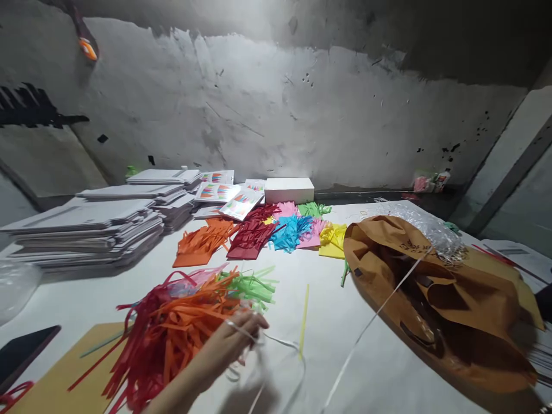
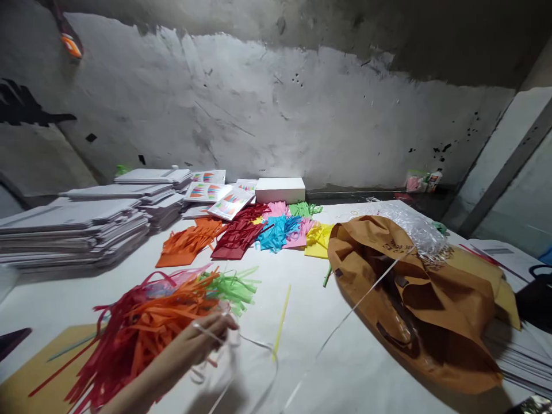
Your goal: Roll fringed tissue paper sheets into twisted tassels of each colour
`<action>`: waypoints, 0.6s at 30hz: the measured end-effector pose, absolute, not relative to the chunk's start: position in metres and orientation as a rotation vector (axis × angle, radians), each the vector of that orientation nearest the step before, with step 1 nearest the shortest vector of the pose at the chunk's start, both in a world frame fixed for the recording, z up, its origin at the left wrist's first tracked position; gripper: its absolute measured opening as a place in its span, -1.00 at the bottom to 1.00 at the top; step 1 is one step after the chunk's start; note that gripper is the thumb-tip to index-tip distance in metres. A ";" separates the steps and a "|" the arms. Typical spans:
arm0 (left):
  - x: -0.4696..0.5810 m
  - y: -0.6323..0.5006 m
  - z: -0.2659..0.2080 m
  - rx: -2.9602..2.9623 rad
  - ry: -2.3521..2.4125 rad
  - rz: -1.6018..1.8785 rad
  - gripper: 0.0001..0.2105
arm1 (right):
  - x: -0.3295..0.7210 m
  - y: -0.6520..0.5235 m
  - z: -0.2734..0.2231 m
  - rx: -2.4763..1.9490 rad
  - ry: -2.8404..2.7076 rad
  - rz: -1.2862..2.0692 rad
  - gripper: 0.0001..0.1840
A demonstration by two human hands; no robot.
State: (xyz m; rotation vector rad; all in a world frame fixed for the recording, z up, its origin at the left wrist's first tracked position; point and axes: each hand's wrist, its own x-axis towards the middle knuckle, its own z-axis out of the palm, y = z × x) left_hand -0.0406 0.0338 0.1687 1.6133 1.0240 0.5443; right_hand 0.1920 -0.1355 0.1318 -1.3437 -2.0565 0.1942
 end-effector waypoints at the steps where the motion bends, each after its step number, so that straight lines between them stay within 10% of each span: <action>1: -0.030 0.026 0.163 1.614 0.912 0.411 -0.25 | 0.176 -0.130 0.128 -1.373 -2.073 0.202 -0.73; 14: -0.043 0.033 0.168 2.076 0.887 0.527 -0.68 | 0.266 -0.108 0.136 -1.903 -1.576 -0.105 -0.70; 18: -0.001 0.013 0.192 1.758 0.566 0.607 -0.69 | 0.190 -0.092 0.145 -1.411 -1.554 0.602 -0.44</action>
